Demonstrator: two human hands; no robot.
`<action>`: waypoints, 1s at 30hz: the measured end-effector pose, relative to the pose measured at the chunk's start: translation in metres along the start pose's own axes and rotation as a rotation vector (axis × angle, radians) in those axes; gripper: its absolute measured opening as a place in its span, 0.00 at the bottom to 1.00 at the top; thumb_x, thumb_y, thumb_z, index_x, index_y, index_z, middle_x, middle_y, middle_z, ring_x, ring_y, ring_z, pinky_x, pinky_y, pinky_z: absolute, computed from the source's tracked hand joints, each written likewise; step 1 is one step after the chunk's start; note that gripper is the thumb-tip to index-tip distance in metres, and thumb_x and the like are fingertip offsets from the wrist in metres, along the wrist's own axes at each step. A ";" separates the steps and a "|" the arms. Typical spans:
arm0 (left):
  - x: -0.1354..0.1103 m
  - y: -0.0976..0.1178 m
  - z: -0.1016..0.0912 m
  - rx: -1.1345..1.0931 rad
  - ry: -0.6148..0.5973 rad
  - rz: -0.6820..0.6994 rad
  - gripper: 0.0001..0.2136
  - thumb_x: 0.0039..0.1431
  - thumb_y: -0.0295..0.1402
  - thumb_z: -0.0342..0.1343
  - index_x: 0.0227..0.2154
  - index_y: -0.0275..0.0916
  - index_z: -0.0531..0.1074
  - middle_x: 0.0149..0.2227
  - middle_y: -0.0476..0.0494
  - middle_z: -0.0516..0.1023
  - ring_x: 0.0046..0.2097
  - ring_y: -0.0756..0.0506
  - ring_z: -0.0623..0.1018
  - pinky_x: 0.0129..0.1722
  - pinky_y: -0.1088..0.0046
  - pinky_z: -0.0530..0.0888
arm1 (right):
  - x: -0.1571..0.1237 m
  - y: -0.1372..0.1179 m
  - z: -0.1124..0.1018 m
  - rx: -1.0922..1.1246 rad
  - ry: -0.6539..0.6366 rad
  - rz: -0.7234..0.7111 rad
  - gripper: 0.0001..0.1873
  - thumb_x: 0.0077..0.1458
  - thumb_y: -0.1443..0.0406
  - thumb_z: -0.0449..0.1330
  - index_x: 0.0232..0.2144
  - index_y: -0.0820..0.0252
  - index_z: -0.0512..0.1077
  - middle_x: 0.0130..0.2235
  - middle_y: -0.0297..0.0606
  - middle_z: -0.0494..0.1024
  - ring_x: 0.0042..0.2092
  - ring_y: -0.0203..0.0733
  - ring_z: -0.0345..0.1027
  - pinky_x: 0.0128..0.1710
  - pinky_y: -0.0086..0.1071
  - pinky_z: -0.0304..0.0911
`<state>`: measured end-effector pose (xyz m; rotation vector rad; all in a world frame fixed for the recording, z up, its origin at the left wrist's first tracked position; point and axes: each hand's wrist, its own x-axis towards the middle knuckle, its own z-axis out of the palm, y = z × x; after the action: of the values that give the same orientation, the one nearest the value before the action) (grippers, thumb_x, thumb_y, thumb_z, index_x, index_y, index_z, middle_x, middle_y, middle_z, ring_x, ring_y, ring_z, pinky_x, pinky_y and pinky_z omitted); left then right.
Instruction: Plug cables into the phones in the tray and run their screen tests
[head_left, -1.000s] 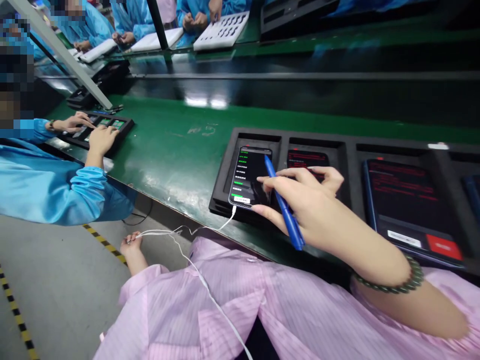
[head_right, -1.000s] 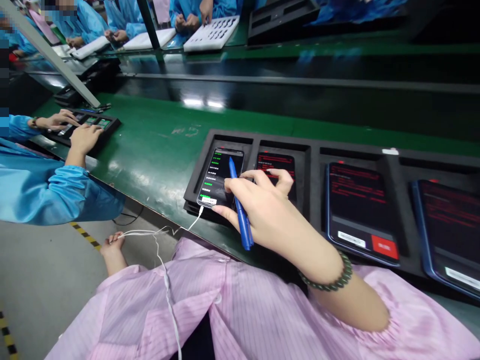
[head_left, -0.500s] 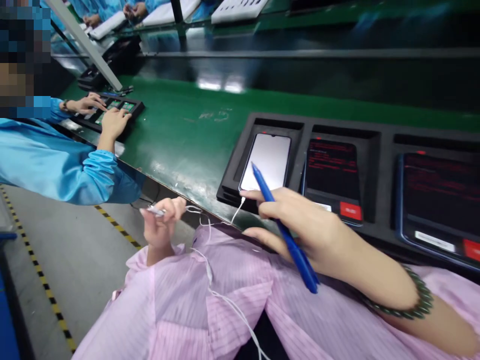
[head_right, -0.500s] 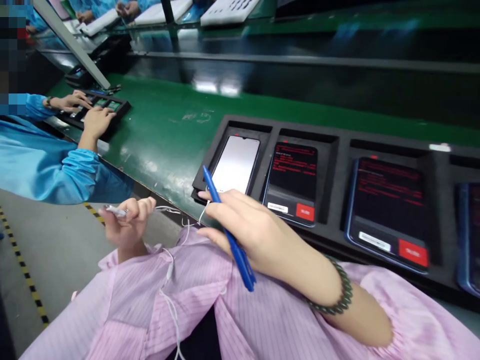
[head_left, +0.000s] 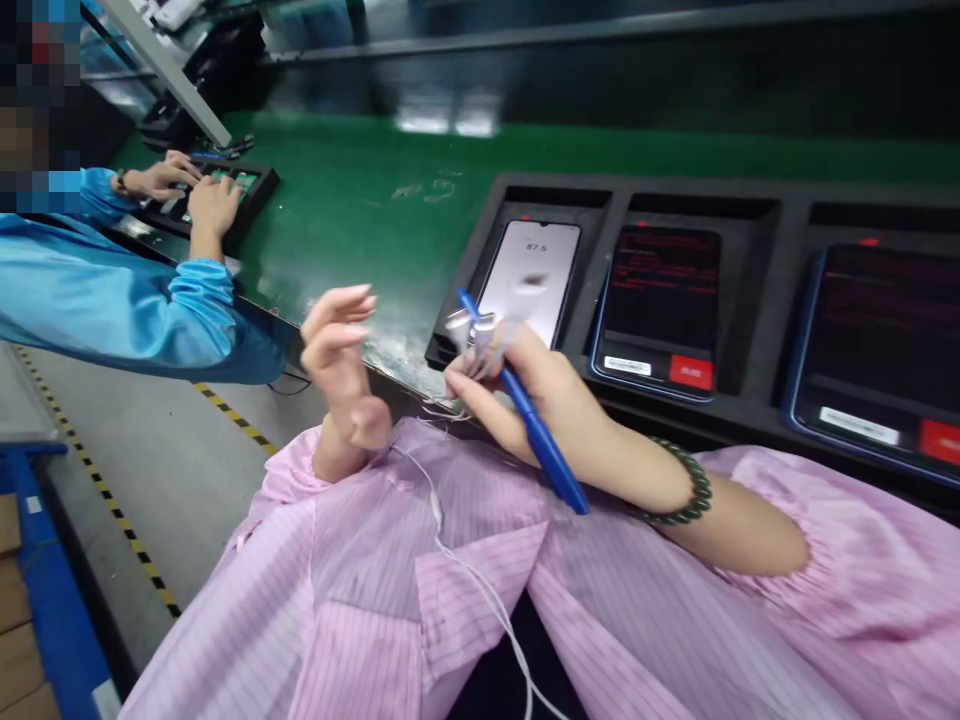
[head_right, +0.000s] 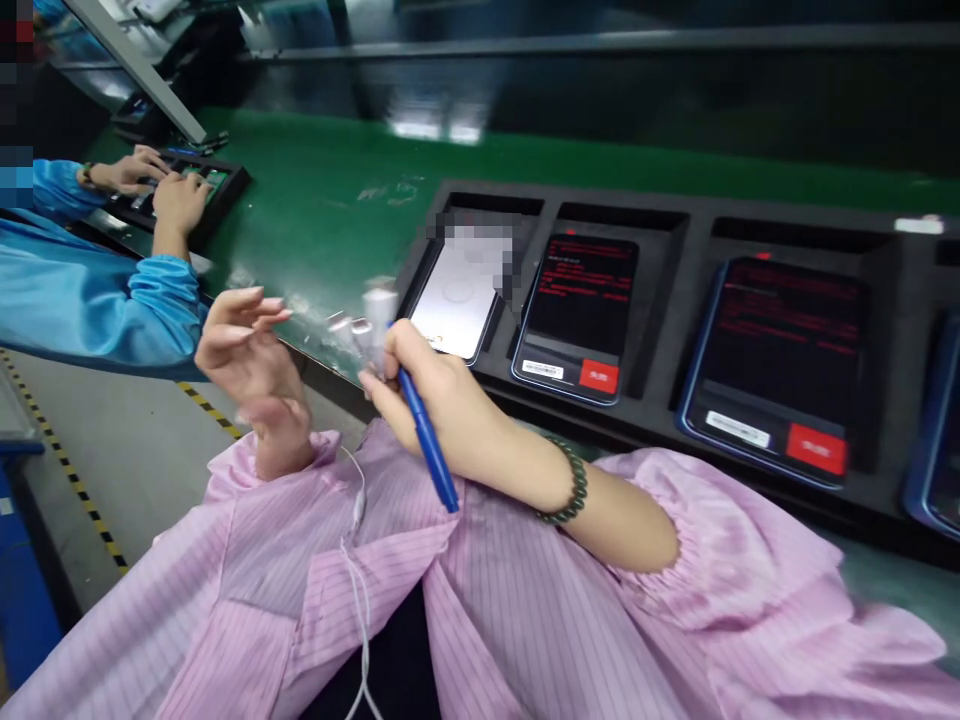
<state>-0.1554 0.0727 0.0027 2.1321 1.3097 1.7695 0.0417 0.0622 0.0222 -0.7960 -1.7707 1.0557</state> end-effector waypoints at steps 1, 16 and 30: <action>-0.007 -0.009 -0.004 0.002 0.138 0.092 0.20 0.67 0.56 0.41 0.43 0.46 0.63 0.45 0.43 0.71 0.46 0.42 0.74 0.45 0.59 0.73 | -0.004 0.001 -0.004 0.026 0.026 0.021 0.11 0.62 0.64 0.57 0.33 0.54 0.55 0.28 0.27 0.70 0.24 0.30 0.63 0.24 0.26 0.60; -0.167 -0.074 0.008 0.341 -0.694 0.026 0.12 0.69 0.35 0.50 0.42 0.37 0.77 0.39 0.37 0.81 0.39 0.45 0.78 0.39 0.67 0.78 | -0.030 -0.004 -0.024 0.418 -0.020 0.020 0.11 0.64 0.65 0.60 0.34 0.54 0.58 0.28 0.28 0.74 0.22 0.31 0.67 0.18 0.23 0.64; -0.169 -0.084 -0.005 0.178 -0.560 -0.128 0.13 0.67 0.39 0.52 0.31 0.39 0.76 0.29 0.43 0.77 0.31 0.48 0.74 0.33 0.72 0.73 | -0.063 -0.027 -0.047 0.438 -0.076 -0.009 0.17 0.65 0.68 0.57 0.30 0.55 0.51 0.22 0.26 0.66 0.20 0.31 0.62 0.20 0.25 0.63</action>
<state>-0.2005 0.0162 -0.1715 2.3235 1.4289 0.9275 0.1070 0.0123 0.0342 -0.4799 -1.5204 1.4182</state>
